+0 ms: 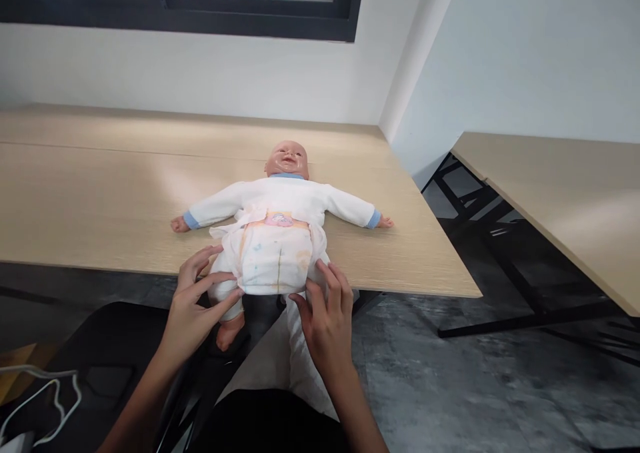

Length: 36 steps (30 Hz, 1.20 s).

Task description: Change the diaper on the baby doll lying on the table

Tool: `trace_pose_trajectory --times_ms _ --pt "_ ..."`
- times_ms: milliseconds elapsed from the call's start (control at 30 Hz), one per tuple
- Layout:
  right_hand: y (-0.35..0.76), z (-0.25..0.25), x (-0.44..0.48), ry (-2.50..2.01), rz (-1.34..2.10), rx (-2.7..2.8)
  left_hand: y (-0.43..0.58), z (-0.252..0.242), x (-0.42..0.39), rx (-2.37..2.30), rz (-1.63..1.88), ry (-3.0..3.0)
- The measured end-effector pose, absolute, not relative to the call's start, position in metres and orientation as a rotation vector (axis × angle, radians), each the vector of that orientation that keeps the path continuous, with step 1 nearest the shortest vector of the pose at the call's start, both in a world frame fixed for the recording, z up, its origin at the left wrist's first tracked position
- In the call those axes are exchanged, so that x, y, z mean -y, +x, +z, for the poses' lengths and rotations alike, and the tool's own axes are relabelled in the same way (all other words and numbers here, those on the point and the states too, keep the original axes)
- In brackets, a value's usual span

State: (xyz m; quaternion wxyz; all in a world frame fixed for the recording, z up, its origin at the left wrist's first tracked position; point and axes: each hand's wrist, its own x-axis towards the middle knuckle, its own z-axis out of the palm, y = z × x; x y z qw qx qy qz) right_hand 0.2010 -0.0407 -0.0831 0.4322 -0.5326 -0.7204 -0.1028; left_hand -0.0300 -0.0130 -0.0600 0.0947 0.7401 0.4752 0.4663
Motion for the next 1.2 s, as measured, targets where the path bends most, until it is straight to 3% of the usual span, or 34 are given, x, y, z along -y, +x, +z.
trace_pose_trajectory --times_ms 133,500,833,1200 --pt "0.201 -0.088 0.038 -1.343 -0.259 1.757 -0.021 -0.058 0.014 -1.354 1.301 2.251" --pt "0.190 -0.095 0.023 -1.353 -0.320 1.600 -0.008 -0.070 0.005 -1.445 1.593 1.952" --pt "0.203 -0.073 0.030 -1.253 0.201 1.439 -0.014 -0.045 0.003 -1.350 1.488 1.765" --pt "0.189 -0.067 0.012 -1.344 0.120 1.416 0.000 -0.037 -0.006 -1.372 1.442 1.565"
